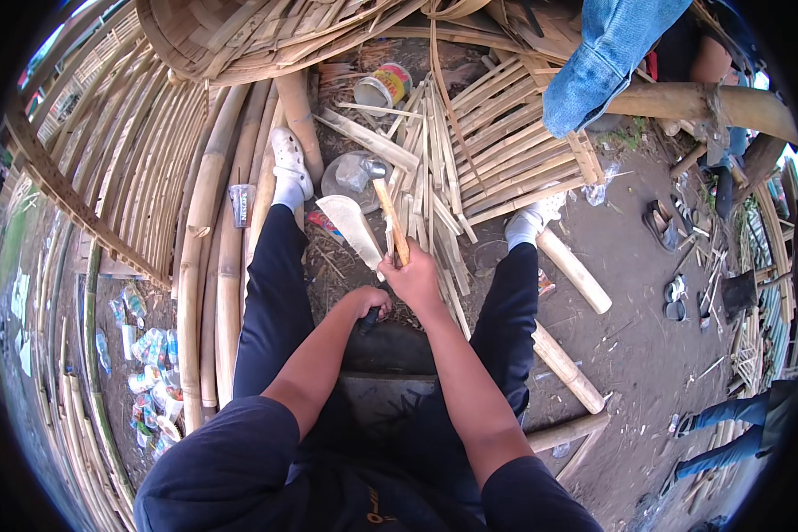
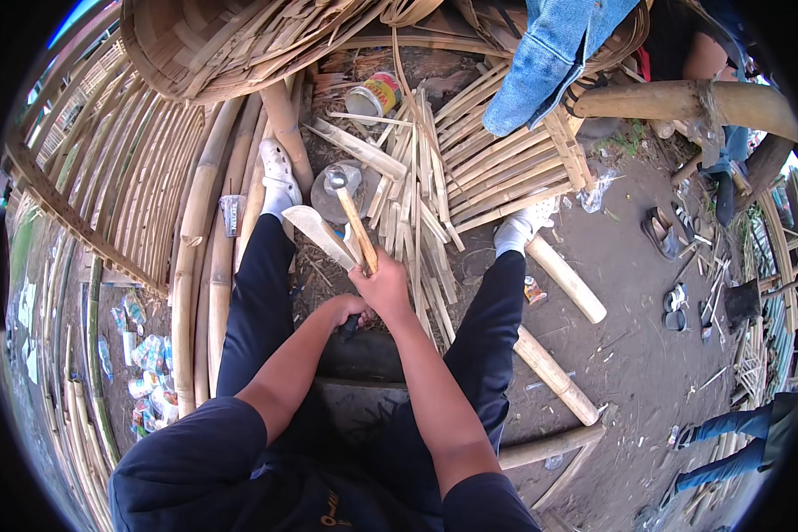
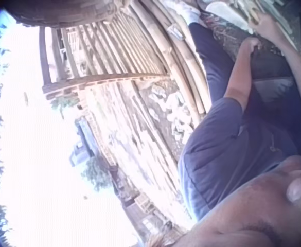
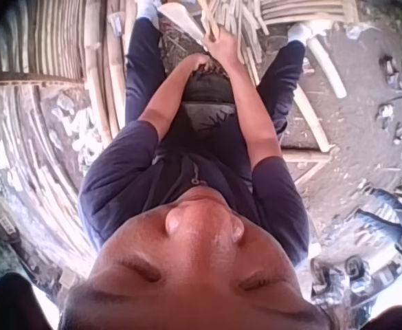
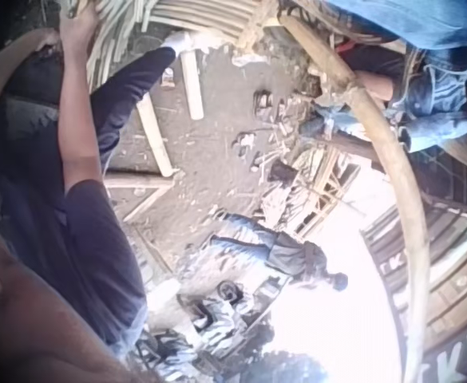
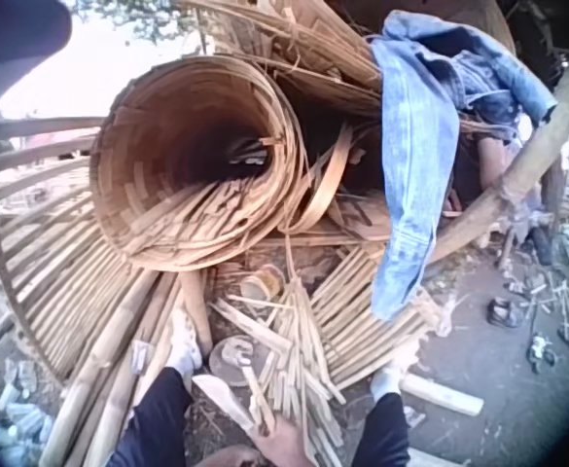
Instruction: The person strips thin layers from bamboo pieces using a large knife and a hammer.
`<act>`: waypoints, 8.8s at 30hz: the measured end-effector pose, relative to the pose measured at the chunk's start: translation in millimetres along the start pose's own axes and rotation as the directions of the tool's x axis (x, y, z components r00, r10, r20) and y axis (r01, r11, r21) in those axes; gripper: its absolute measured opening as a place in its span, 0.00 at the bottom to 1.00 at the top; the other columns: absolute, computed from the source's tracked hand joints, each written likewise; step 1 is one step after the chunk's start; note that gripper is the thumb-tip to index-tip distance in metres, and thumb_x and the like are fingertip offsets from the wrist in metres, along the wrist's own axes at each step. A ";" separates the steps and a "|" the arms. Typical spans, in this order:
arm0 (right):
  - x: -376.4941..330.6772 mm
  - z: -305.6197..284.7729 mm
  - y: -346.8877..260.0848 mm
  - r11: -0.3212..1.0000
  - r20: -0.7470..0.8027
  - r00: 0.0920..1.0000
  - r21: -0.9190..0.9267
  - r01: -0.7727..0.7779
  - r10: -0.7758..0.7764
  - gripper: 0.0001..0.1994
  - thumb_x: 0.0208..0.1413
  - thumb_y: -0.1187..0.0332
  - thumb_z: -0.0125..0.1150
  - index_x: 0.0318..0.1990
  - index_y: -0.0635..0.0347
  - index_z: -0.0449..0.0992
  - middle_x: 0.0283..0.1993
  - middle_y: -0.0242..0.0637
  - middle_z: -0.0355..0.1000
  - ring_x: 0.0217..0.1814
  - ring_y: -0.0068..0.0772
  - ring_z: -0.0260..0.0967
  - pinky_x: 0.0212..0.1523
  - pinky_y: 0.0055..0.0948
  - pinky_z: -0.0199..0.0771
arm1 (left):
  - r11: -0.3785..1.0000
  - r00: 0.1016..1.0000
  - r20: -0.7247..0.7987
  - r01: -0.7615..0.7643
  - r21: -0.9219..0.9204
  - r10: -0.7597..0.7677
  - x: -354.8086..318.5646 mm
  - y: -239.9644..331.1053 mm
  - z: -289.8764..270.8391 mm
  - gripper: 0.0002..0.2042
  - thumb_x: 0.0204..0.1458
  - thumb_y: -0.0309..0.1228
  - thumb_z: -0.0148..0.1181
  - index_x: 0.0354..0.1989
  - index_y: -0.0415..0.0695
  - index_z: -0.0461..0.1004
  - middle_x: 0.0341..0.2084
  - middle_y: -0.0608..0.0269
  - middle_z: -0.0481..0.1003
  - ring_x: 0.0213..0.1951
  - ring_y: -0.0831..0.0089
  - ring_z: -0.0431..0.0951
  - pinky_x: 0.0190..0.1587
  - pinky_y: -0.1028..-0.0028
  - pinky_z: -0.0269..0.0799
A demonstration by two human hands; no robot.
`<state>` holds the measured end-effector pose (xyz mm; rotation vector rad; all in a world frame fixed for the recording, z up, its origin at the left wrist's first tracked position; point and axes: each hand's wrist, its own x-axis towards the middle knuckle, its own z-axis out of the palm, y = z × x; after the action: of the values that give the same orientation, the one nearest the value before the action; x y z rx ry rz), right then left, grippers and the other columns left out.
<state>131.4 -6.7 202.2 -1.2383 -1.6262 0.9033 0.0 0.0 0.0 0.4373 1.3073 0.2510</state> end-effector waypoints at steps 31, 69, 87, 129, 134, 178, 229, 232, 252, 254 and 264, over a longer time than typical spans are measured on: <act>-19.0 -24.0 3.0 0.994 -0.122 0.987 0.026 -0.102 0.104 0.10 0.46 0.70 0.66 0.31 0.67 0.72 0.19 0.42 0.69 0.20 0.33 0.70 0.26 0.33 0.69 | 0.067 0.050 -0.044 -0.773 0.631 0.998 -241.0 103.4 51.9 0.54 0.37 0.27 0.73 0.69 0.41 0.37 0.45 0.49 0.74 0.48 0.57 0.76 0.55 0.65 0.69; -20.9 -69.5 72.1 0.982 -0.212 0.960 0.070 -0.173 0.185 0.09 0.45 0.71 0.64 0.31 0.68 0.75 0.23 0.39 0.74 0.25 0.26 0.71 0.30 0.32 0.71 | 0.281 0.004 -0.347 -0.594 0.754 0.938 -204.9 114.4 51.7 0.49 0.33 0.26 0.72 0.60 0.27 0.41 0.46 0.36 0.68 0.50 0.49 0.73 0.55 0.64 0.67; -17.4 -120.9 68.1 0.986 -0.422 0.891 0.048 -0.162 0.167 0.12 0.54 0.67 0.64 0.28 0.68 0.73 0.18 0.37 0.67 0.19 0.25 0.62 0.25 0.31 0.66 | 0.211 0.061 -0.235 -0.691 0.691 0.970 -215.9 63.7 19.9 0.43 0.34 0.21 0.69 0.59 0.40 0.47 0.38 0.57 0.69 0.45 0.66 0.73 0.51 0.68 0.70; -5.4 -25.0 129.0 0.846 -0.388 0.829 -0.188 -0.499 0.403 0.09 0.49 0.69 0.70 0.26 0.65 0.79 0.19 0.38 0.75 0.23 0.28 0.75 0.29 0.32 0.73 | 0.241 0.146 -0.206 -0.776 0.583 0.968 -235.8 58.9 13.5 0.45 0.35 0.27 0.69 0.63 0.50 0.45 0.41 0.44 0.71 0.45 0.47 0.74 0.51 0.57 0.69; -5.0 -41.2 123.7 0.814 -0.296 0.784 -0.033 -0.580 0.546 0.14 0.51 0.63 0.70 0.24 0.65 0.76 0.16 0.34 0.69 0.15 0.27 0.65 0.21 0.32 0.65 | 0.257 0.182 -0.186 -0.783 0.566 0.966 -231.5 69.2 20.7 0.45 0.36 0.27 0.69 0.63 0.50 0.46 0.42 0.43 0.71 0.46 0.48 0.75 0.50 0.58 0.69; -21.5 -25.7 19.4 0.948 -0.047 0.981 0.269 -0.168 0.187 0.08 0.58 0.70 0.62 0.34 0.67 0.77 0.27 0.34 0.77 0.29 0.18 0.71 0.33 0.21 0.68 | 0.325 0.873 -0.250 0.113 0.939 0.418 -120.7 1.1 78.5 0.28 0.47 0.52 0.62 0.49 0.40 0.76 0.50 0.48 0.74 0.53 0.57 0.75 0.53 0.64 0.73; 62.7 28.1 24.3 0.995 -0.341 0.936 0.075 -0.060 0.082 0.12 0.56 0.67 0.63 0.25 0.67 0.77 0.17 0.35 0.73 0.17 0.20 0.65 0.23 0.27 0.65 | 0.628 0.603 -0.208 -0.774 0.082 0.770 -440.6 59.0 5.9 0.15 0.60 0.35 0.57 0.34 0.32 0.75 0.16 0.68 0.69 0.18 0.84 0.65 0.22 0.79 0.59; 62.3 28.4 21.8 0.991 -0.351 0.930 0.119 -0.070 0.107 0.13 0.56 0.66 0.63 0.25 0.68 0.78 0.17 0.35 0.73 0.17 0.20 0.65 0.23 0.27 0.65 | 0.609 0.595 -0.167 -0.791 0.053 0.786 -437.8 60.1 16.1 0.14 0.60 0.35 0.57 0.33 0.32 0.75 0.16 0.68 0.70 0.18 0.84 0.65 0.22 0.79 0.60; 67.9 25.8 12.5 0.950 -0.304 0.919 0.259 -0.175 0.253 0.16 0.56 0.65 0.64 0.21 0.65 0.72 0.14 0.32 0.67 0.16 0.20 0.63 0.20 0.28 0.62 | 0.559 0.514 -0.232 -0.803 0.209 0.826 -378.4 45.0 85.2 0.12 0.61 0.32 0.54 0.34 0.34 0.73 0.17 0.69 0.70 0.18 0.86 0.66 0.21 0.81 0.60; 67.3 27.6 11.7 0.942 -0.295 0.917 0.279 -0.184 0.267 0.16 0.56 0.65 0.64 0.21 0.65 0.72 0.14 0.31 0.66 0.16 0.20 0.62 0.19 0.28 0.61 | 0.554 0.506 -0.239 -0.804 0.218 0.829 -373.6 42.5 84.4 0.12 0.61 0.33 0.54 0.34 0.33 0.72 0.17 0.69 0.70 0.18 0.86 0.66 0.21 0.81 0.61; 70.4 29.1 27.8 0.947 -0.295 0.917 0.255 -0.193 0.267 0.18 0.56 0.66 0.65 0.19 0.66 0.69 0.15 0.25 0.58 0.19 0.17 0.51 0.20 0.28 0.53 | 0.549 0.502 -0.233 -0.805 0.227 0.833 -370.4 41.4 81.1 0.15 0.62 0.36 0.53 0.35 0.33 0.72 0.16 0.68 0.69 0.18 0.85 0.66 0.21 0.80 0.61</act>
<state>104.9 67.2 181.4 -1.3589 -1.1015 0.9376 -11.5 -131.8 357.7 1.1449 1.3335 1.1278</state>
